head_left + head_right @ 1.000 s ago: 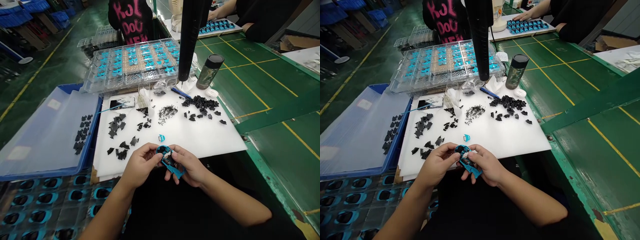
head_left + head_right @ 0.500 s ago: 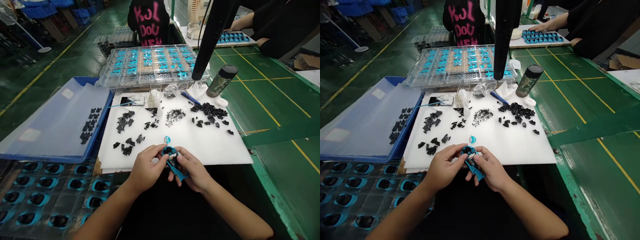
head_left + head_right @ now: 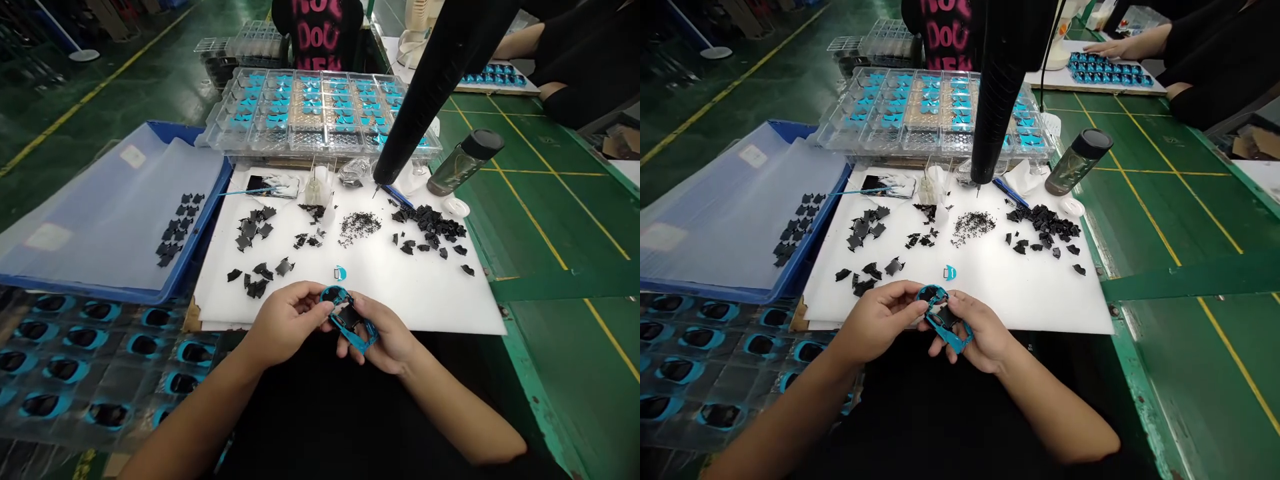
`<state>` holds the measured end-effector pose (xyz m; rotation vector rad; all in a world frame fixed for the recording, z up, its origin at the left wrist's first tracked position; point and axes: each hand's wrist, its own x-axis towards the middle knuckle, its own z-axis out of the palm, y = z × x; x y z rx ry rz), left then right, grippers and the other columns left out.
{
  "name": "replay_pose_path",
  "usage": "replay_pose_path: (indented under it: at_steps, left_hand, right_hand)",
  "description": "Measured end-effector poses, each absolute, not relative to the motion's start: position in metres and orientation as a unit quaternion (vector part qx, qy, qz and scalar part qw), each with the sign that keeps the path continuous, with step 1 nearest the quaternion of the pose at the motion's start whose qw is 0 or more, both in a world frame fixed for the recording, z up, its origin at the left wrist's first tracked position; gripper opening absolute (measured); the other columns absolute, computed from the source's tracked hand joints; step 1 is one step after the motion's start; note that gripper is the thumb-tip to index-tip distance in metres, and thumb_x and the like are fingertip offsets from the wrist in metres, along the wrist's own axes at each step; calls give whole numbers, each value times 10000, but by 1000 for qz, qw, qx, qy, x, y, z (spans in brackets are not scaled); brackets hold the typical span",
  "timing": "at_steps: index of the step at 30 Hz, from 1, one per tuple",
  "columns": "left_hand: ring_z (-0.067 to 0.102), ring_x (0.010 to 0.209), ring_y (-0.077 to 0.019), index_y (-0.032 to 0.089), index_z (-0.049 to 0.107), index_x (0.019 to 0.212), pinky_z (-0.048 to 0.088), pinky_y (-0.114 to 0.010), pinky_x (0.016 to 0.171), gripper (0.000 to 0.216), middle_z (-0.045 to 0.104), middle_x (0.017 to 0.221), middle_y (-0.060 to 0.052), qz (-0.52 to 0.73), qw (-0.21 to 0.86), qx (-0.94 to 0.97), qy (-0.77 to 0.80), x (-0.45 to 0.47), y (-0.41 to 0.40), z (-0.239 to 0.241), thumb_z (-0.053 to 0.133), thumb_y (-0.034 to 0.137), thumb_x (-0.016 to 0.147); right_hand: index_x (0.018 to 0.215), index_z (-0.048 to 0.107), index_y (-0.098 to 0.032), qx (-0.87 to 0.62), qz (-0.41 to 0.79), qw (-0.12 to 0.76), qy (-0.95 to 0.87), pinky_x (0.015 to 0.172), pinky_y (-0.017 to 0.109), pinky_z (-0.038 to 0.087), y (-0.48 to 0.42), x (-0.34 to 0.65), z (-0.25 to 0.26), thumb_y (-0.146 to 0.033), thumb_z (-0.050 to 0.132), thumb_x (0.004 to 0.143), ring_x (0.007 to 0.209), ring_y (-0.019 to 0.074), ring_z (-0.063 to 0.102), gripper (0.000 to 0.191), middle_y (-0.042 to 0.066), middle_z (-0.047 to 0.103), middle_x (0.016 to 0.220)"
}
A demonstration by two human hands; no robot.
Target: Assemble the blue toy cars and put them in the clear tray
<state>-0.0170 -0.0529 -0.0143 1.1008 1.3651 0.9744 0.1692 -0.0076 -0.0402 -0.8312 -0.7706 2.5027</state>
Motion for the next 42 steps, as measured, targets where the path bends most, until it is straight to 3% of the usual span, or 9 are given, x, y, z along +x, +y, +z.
replay_pose_path:
  at_steps: [4, 7, 12, 16, 31, 37, 42]
  left_hand:
    - [685, 814, -193, 183, 718, 980, 582, -289, 711, 249, 722, 886, -57, 412, 489, 450, 623, -20, -51, -18, 670, 395, 860]
    - [675, 843, -190, 185, 718, 990, 563, -278, 724, 267, 722, 903, -55, 406, 450, 454, 653, -19, -53, -21, 666, 415, 863]
    - [662, 813, -163, 198, 702, 995, 548, -271, 754, 240, 707, 889, -33, 400, 419, 481, 658, -16, -57, -23, 667, 400, 870]
    - [662, 817, -158, 200, 699, 989, 546, -257, 747, 211, 705, 895, -30, 400, 397, 503, 656, -14, -59, -21, 657, 377, 881]
    - [711, 805, -167, 174, 712, 963, 597, -261, 743, 263, 748, 875, -45, 438, 464, 428, 640, -16, -51, -28, 748, 390, 816]
    - [698, 832, -152, 206, 706, 1079, 578, -259, 796, 288, 739, 884, -24, 417, 450, 461, 641, -24, -50, -30, 694, 402, 868]
    - [665, 806, -148, 204, 736, 960, 547, -252, 772, 193, 713, 806, -14, 414, 403, 518, 631, -28, -51, -32, 652, 369, 905]
  right_hand:
    - [1000, 608, -163, -345, 861, 204, -313, 560, 248, 611, -7, 166, -40, -497, 704, 845, 770, 201, 752, 381, 75, 716, 958]
    - [1057, 644, -184, -391, 790, 207, -424, 655, 291, 621, -8, 164, -36, -479, 693, 858, 835, 195, 731, 360, 52, 718, 939]
    - [839, 618, -189, -466, 692, 202, -513, 562, 262, 524, -10, 159, -33, -450, 554, 942, 537, 130, 630, 287, 1, 670, 650]
    - [797, 602, -200, -466, 688, 209, -515, 538, 259, 492, -9, 160, -34, -407, 561, 930, 512, 135, 609, 250, -11, 647, 611]
    - [845, 613, -198, -453, 648, 187, -583, 597, 269, 494, -4, 166, -36, -291, 509, 940, 579, 149, 644, 169, 2, 671, 681]
    - [1023, 680, -213, -436, 510, 263, -693, 722, 281, 488, -4, 169, -36, -135, 520, 894, 782, 170, 666, 220, 26, 745, 917]
    - [1005, 669, -209, -408, 467, 286, -730, 673, 256, 517, -7, 172, -47, -54, 510, 851, 748, 156, 685, 270, 11, 750, 885]
